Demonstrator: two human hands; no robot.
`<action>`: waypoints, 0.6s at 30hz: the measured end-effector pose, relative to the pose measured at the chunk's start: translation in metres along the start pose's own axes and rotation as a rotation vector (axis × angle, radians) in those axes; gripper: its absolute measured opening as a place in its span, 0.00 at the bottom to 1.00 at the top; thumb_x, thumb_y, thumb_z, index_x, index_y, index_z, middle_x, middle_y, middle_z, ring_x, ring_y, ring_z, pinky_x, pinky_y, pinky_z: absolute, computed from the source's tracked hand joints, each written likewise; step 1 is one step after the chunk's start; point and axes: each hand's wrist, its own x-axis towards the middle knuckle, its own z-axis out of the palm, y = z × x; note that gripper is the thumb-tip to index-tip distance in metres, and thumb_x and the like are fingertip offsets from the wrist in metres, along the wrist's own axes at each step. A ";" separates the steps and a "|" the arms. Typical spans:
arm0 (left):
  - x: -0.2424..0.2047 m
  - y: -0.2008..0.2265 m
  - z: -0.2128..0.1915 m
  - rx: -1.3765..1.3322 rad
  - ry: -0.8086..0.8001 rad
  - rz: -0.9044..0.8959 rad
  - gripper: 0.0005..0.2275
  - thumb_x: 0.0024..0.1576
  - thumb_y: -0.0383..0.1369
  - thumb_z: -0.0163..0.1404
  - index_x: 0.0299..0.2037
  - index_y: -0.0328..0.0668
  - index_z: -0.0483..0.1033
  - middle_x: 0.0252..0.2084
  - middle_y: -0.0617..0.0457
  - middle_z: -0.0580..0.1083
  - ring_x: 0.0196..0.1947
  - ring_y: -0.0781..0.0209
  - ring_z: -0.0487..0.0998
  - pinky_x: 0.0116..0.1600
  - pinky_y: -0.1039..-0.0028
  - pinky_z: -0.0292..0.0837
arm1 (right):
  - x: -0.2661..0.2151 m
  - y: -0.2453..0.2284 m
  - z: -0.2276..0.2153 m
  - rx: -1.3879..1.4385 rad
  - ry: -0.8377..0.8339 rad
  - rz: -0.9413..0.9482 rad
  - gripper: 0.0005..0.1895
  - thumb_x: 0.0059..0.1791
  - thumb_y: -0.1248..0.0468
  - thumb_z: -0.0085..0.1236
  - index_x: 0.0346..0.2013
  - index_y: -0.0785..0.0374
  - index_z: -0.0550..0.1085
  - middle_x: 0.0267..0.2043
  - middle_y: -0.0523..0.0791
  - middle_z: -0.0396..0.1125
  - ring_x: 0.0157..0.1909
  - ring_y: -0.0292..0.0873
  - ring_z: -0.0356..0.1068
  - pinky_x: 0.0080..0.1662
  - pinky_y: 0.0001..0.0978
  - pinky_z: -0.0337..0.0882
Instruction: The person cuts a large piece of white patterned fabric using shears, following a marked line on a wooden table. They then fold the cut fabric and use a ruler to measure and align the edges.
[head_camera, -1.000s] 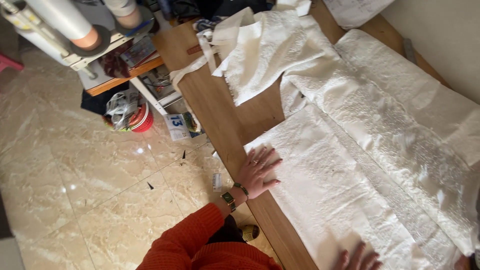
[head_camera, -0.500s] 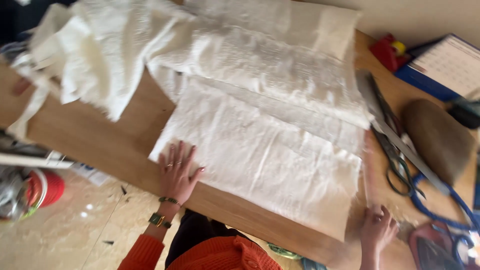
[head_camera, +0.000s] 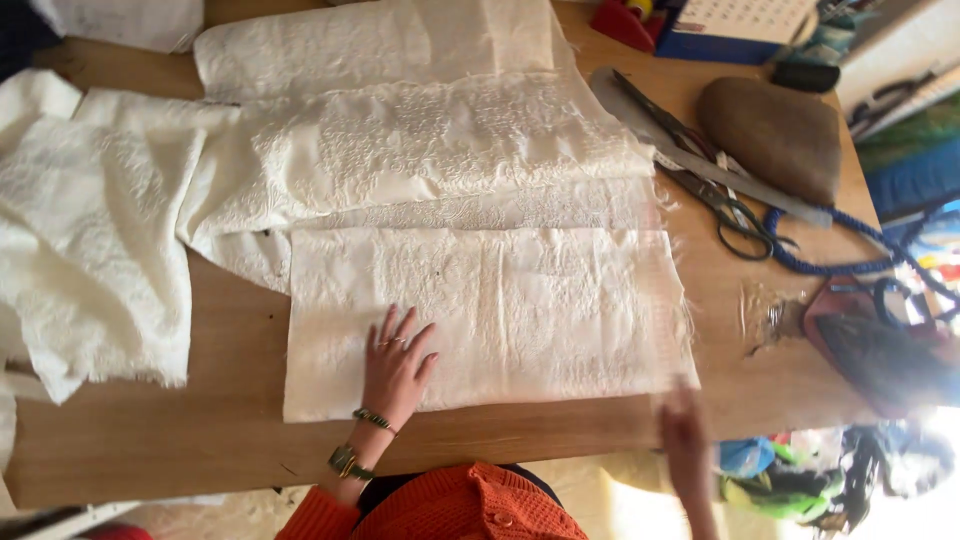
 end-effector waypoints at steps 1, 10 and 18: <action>0.012 0.000 0.008 -0.002 -0.011 0.025 0.18 0.60 0.45 0.48 0.60 0.57 0.73 0.73 0.49 0.62 0.76 0.44 0.51 0.76 0.45 0.43 | -0.026 -0.021 0.019 0.008 0.018 0.019 0.30 0.55 0.60 0.49 0.74 0.47 0.62 0.29 0.43 0.60 0.24 0.38 0.52 0.25 0.33 0.60; 0.116 0.029 0.050 -0.089 -0.176 0.378 0.30 0.59 0.45 0.55 0.71 0.54 0.61 0.77 0.49 0.56 0.59 0.50 0.70 0.54 0.64 0.70 | -0.123 -0.118 0.123 -0.036 -0.163 0.150 0.28 0.55 0.56 0.48 0.71 0.38 0.65 0.16 0.41 0.55 0.20 0.37 0.53 0.30 0.32 0.57; 0.125 0.037 0.107 -0.086 -0.230 0.458 0.34 0.58 0.65 0.37 0.71 0.60 0.62 0.77 0.54 0.56 0.59 0.41 0.64 0.52 0.58 0.65 | -0.154 -0.110 0.133 -0.082 0.012 0.089 0.25 0.53 0.55 0.53 0.66 0.48 0.66 0.53 0.45 0.63 0.24 0.40 0.66 0.40 0.39 0.71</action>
